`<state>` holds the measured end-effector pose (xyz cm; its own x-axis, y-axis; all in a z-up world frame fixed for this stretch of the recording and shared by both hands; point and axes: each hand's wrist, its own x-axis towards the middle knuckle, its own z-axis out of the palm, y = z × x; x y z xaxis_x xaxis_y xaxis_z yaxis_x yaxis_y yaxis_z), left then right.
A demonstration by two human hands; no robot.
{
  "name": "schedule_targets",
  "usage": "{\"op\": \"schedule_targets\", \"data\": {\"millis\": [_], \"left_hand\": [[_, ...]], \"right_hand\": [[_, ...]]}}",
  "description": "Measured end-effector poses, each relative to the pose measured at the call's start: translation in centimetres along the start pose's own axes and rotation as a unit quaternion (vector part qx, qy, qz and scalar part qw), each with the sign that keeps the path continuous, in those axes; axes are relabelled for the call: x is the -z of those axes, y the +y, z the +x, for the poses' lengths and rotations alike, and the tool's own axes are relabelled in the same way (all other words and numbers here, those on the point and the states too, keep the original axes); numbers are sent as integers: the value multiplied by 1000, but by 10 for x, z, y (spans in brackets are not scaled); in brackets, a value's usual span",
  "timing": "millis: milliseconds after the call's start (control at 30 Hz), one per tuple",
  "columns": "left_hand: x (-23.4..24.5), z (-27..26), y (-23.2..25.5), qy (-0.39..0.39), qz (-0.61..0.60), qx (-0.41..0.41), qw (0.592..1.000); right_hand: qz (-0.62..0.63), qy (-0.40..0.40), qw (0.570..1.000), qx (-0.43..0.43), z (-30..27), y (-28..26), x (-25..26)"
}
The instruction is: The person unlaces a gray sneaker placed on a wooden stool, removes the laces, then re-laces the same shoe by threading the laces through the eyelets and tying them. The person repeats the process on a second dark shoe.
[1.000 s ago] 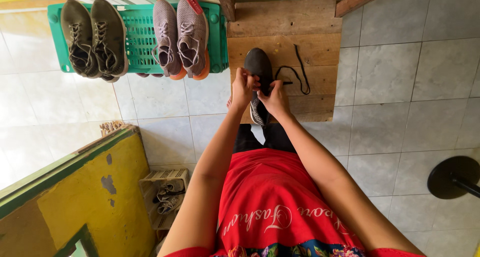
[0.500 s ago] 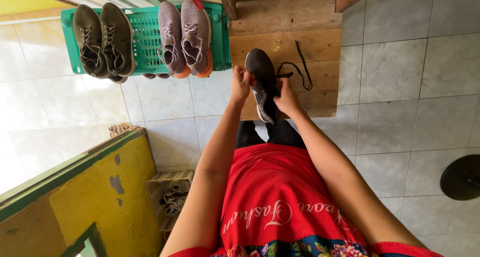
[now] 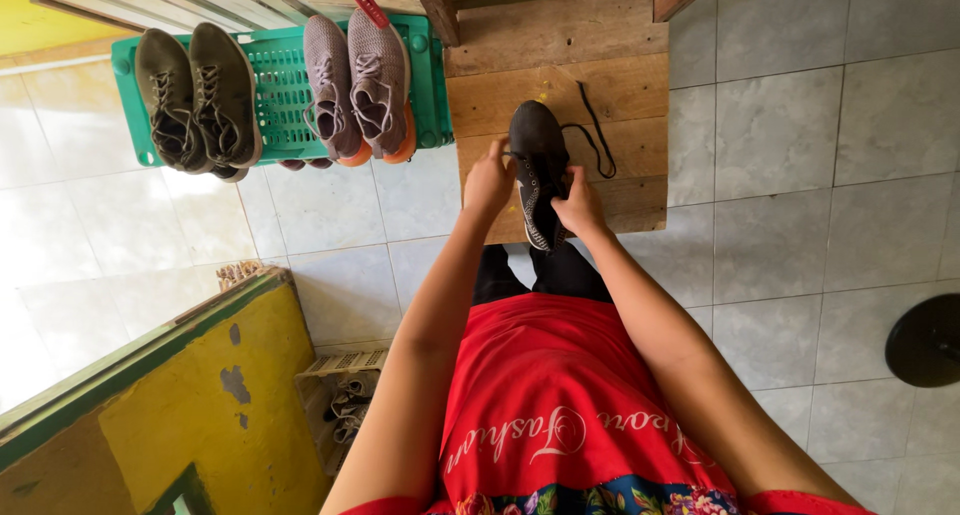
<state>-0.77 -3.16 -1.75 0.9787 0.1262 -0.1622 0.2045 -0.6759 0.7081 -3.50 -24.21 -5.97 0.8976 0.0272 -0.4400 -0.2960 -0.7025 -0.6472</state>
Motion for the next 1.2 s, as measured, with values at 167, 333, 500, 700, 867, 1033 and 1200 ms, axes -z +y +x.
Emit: {"op": "schedule_targets", "data": {"millis": [167, 333, 500, 700, 867, 1033, 1200], "left_hand": [[-20, 7, 5, -53, 100, -21, 993], [23, 7, 4, 78, -22, 75, 994], [80, 2, -6, 223, -85, 147, 960], [73, -8, -1, 99, -147, 90, 980], [61, -12, 4, 82, -462, 29, 882], [89, -24, 25, 55, -521, 130, 842], [124, -36, 54, 99, -454, 123, 877]], "right_hand": [[-4, 22, 1000, -16, -1, -6, 1], [94, -27, 984, -150, -6, -23, 12], [110, -17, 982, -156, -7, -26, 11], [179, -124, 972, -86, 38, 17, 25], [52, 141, 989, 12, 113, 23, 33], [-159, 257, 952, 52, 141, 7, 30], [-124, 193, 973, 34, 112, 10, 47]]}}
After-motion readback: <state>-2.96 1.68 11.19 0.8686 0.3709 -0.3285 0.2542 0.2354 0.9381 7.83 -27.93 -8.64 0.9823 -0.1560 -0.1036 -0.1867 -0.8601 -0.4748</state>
